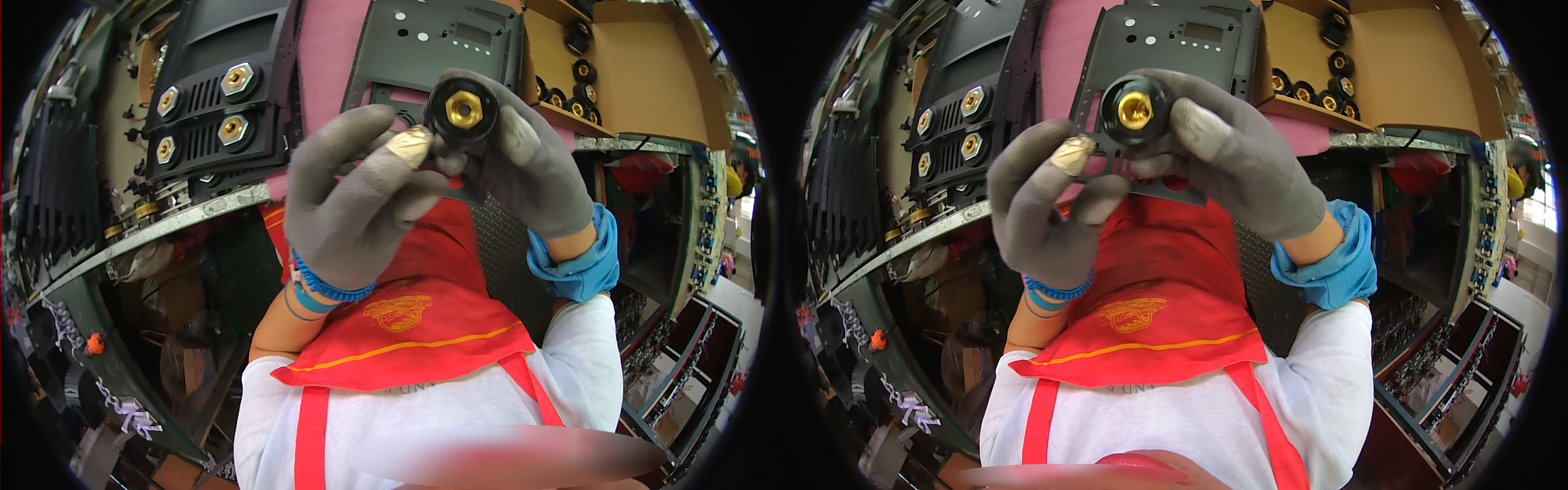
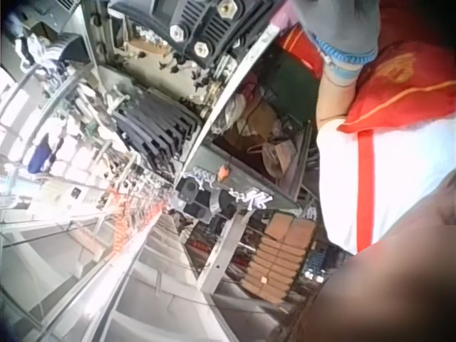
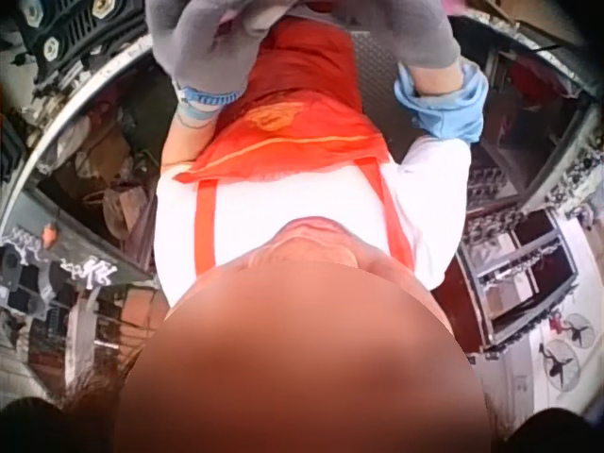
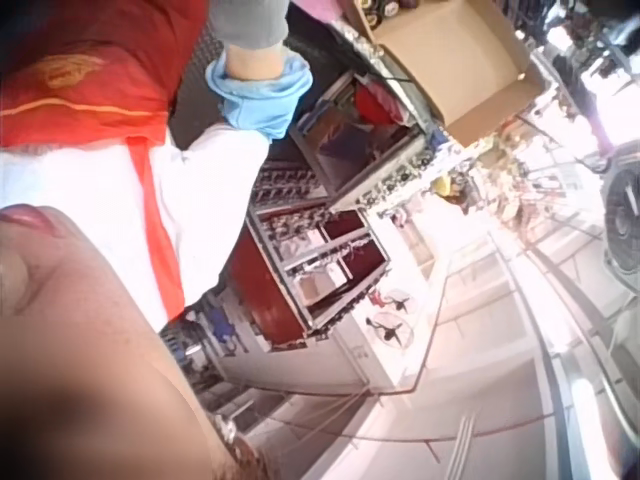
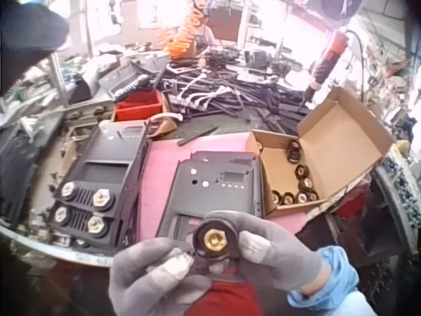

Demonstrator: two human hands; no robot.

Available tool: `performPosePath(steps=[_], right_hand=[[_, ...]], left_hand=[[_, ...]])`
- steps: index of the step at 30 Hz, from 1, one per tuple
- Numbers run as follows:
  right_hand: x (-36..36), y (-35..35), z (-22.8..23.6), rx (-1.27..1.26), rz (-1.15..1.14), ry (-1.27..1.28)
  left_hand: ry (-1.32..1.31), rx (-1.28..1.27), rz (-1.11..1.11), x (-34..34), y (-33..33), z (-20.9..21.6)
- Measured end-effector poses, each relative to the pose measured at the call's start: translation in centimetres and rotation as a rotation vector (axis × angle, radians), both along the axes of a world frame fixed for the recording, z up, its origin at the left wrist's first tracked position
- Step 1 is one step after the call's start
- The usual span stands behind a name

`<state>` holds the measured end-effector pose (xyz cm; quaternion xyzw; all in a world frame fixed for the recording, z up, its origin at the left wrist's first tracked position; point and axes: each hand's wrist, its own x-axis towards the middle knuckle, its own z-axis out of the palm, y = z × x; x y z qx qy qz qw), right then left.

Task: Assembling electronic components into solar panel housing units by installing and securing round connectors.

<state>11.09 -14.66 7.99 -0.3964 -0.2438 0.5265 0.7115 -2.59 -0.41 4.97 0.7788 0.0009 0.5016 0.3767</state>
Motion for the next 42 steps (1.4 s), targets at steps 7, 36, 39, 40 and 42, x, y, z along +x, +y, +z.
performPosePath(steps=[7,36,39,40,42], right_hand=[[-3.1,0.9,0.3,-0.266,-0.166,-0.393],[-3.3,2.5,0.9,0.172,-0.003,-1.547],[-3.9,2.3,-0.5,0.151,-0.048,-1.501],[-3.9,2.4,-0.5,0.149,-0.044,-1.498],[-3.9,2.4,-0.7,0.198,0.014,-1.534]], left_hand=[[0.006,-0.3,-0.139,-0.6,-1.1,-1.5],[-0.09,-1.794,-1.152,-5.6,-0.8,-5.8],[-0.047,-1.868,-1.217,-6.0,-0.9,-6.4],[-0.05,-1.872,-1.214,-6.1,-0.7,-6.6],[-0.001,-1.861,-1.391,-6.6,-0.5,-6.9]])
